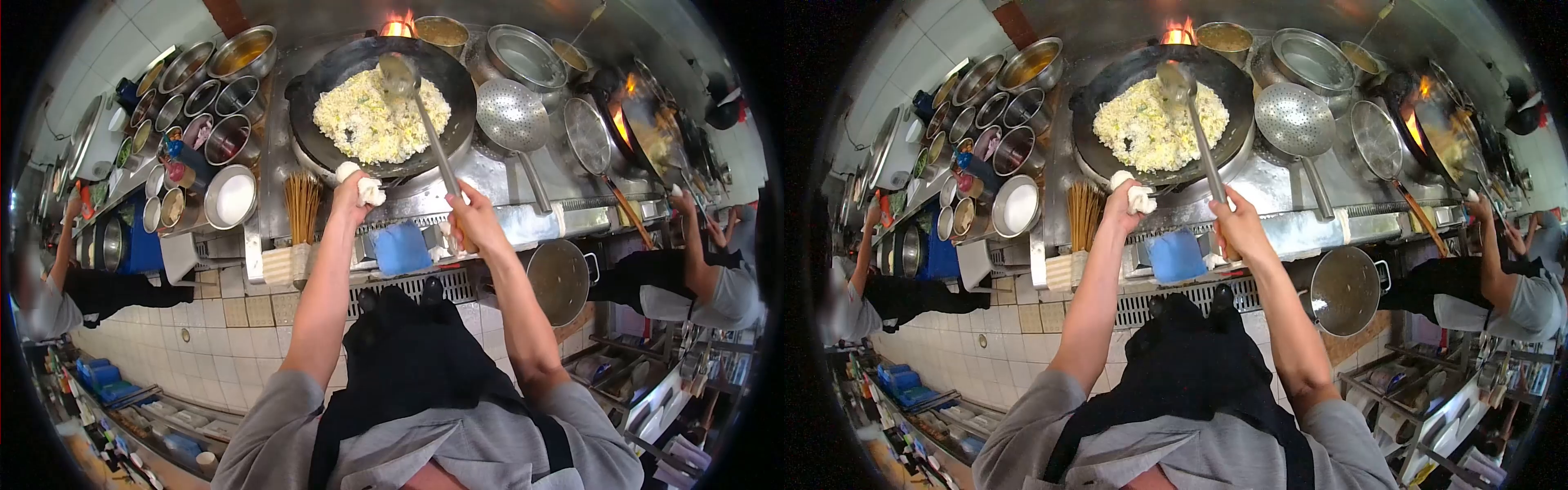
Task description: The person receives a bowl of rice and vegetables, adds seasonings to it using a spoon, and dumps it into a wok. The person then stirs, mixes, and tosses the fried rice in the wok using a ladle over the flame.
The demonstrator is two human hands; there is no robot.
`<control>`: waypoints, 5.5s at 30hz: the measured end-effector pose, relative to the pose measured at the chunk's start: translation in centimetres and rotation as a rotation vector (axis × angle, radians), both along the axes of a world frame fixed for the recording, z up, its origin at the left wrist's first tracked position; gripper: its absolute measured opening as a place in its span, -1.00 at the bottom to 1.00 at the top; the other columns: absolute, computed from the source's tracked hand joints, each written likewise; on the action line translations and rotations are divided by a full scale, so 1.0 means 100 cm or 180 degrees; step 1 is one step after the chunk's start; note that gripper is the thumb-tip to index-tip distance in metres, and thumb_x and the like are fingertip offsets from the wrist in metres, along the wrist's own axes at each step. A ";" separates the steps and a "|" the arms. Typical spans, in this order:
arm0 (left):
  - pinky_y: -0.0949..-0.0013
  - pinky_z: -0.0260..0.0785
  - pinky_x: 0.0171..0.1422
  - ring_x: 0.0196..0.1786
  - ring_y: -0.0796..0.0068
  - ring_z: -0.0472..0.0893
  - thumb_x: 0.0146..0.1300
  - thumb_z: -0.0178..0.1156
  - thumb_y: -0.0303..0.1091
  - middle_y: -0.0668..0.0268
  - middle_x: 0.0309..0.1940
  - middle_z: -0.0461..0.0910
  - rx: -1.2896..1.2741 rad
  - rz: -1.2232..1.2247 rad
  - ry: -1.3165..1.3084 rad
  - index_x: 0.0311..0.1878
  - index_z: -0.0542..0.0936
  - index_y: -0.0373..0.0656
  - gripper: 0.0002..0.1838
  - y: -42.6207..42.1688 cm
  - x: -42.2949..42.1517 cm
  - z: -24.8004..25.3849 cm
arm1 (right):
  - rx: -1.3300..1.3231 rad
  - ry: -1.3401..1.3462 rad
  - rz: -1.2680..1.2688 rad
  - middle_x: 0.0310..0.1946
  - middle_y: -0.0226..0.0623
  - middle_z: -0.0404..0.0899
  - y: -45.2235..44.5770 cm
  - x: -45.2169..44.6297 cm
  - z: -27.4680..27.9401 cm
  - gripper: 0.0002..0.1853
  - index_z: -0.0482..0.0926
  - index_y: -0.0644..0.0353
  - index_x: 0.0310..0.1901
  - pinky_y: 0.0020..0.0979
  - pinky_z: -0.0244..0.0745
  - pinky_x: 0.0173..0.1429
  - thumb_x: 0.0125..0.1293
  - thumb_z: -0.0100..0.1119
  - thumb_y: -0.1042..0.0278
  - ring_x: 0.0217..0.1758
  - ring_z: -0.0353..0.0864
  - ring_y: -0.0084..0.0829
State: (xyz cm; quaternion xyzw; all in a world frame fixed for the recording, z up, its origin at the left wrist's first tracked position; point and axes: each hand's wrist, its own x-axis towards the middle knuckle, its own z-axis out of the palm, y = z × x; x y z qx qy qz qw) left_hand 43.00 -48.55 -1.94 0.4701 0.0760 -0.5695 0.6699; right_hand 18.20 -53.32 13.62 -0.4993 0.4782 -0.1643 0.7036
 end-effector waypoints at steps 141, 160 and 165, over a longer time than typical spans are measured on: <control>0.18 0.35 0.28 0.20 0.03 0.52 0.20 0.19 0.12 -0.12 0.08 0.54 0.3189 -0.1405 -0.1573 0.19 0.49 -0.31 -0.30 0.424 -0.335 -0.162 | 0.0811 0.0052 0.0671 -0.62 -0.37 0.35 -0.045 -0.068 0.036 -0.39 0.03 -0.05 0.49 -0.55 0.18 -0.80 0.44 -0.07 0.38 -0.81 0.23 -0.60; 0.13 0.29 0.34 0.24 -0.06 0.47 0.16 0.13 0.21 -0.13 0.14 0.49 0.3342 -0.0372 -0.1440 0.17 0.50 -0.34 -0.23 0.594 -0.396 -0.196 | -0.3281 0.1124 0.1838 0.07 -0.13 0.54 -0.046 -0.101 -0.054 -0.41 0.14 0.13 0.45 -0.45 0.45 -0.31 0.40 -0.05 0.47 -0.40 0.47 -0.43; 0.11 0.33 0.28 0.17 -0.05 0.52 0.16 0.14 0.17 -0.11 0.07 0.55 0.3278 0.0018 -0.1385 0.20 0.48 -0.29 -0.27 0.646 -0.376 -0.161 | -0.3711 0.2876 0.2235 0.04 0.03 0.52 -0.115 -0.061 -0.076 -0.35 0.08 0.11 0.48 -0.21 0.34 -0.31 0.35 -0.09 0.39 -0.37 0.48 -0.24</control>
